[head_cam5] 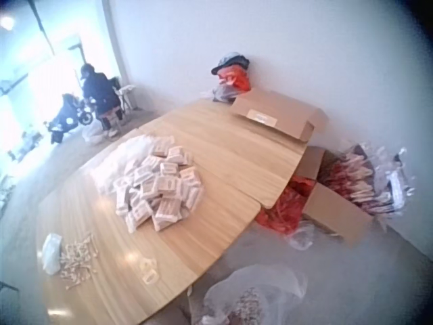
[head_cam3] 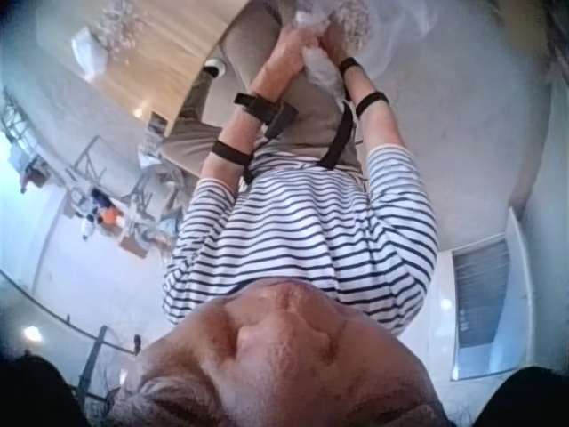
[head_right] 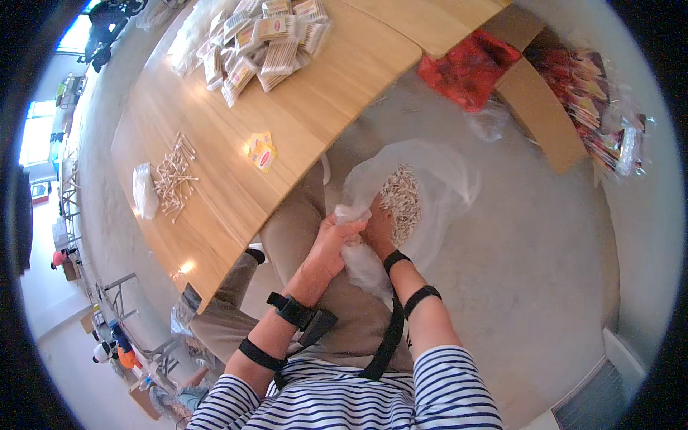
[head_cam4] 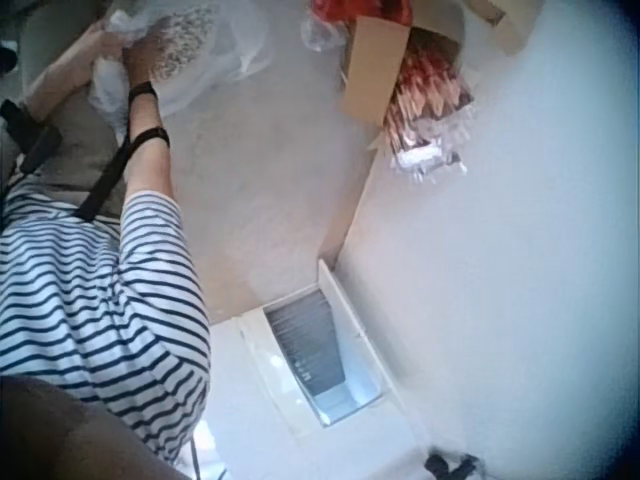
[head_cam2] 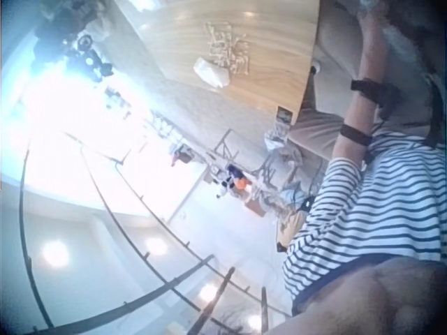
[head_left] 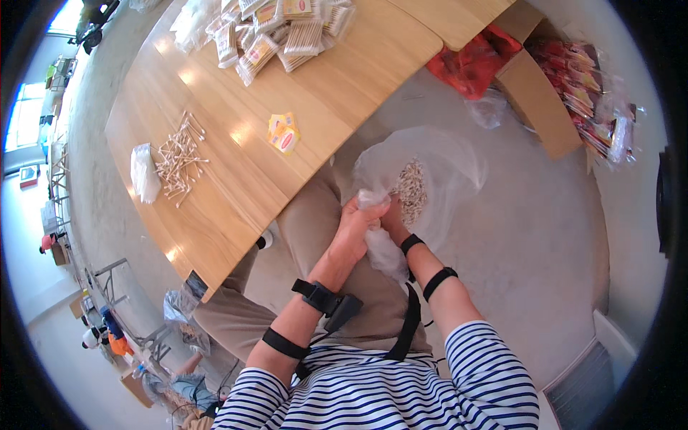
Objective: Sorting a large pile of loose cotton swabs and arranging them alongside small packets.
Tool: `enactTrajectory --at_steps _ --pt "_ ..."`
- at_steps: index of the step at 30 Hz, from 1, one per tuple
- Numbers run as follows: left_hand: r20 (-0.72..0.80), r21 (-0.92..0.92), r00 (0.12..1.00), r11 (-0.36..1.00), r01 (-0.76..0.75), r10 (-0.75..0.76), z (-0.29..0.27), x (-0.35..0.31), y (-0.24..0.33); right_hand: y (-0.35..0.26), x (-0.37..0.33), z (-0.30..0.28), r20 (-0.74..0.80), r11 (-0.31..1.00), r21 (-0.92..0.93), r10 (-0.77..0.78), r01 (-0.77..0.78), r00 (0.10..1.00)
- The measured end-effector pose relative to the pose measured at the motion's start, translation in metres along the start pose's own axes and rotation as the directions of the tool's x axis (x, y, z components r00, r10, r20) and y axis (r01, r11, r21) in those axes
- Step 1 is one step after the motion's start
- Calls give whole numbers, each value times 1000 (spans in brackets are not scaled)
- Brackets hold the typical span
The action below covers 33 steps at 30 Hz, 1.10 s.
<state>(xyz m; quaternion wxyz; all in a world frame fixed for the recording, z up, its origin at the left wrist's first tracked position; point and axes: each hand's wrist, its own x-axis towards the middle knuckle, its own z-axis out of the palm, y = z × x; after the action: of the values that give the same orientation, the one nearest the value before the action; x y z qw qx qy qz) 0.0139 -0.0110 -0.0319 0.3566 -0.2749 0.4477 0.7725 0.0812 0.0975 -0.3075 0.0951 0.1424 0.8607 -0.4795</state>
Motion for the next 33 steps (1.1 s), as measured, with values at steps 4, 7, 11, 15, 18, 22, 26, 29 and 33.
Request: enactTrajectory --at_steps 4,7,11,15,18,22,26,29,33 --pt "-55 -43 998 998 -43 40 -5 -5 6 -55 15 -28 131 932 -344 170 -116 977" --pt "-76 -57 997 998 -38 34 2 -7 10 -70 18 -48 139 948 -242 246 -208 959" --pt "-87 -72 996 997 -37 31 2 -8 11 -70 13 -51 132 955 -204 244 -214 961" --pt "-53 -51 998 998 -21 18 10 -5 7 -44 3 -34 76 940 -341 51 -22 996" --pt "-79 -33 996 998 -53 50 1 -6 11 -73 12 -43 125 968 -219 154 -124 980" --pt "-77 -93 996 994 -50 43 3 -4 10 -91 22 -69 188 926 -253 332 -281 924" --pt "-133 -104 991 994 -34 20 13 -5 16 -103 14 -103 150 916 -207 378 -345 913" --pt "-117 -133 991 988 -79 63 12 -3 19 -114 1 -126 114 951 -96 303 -294 946" --pt "-69 -154 997 987 -54 44 8 5 17 -113 -13 -134 -3 989 -29 145 -145 989"
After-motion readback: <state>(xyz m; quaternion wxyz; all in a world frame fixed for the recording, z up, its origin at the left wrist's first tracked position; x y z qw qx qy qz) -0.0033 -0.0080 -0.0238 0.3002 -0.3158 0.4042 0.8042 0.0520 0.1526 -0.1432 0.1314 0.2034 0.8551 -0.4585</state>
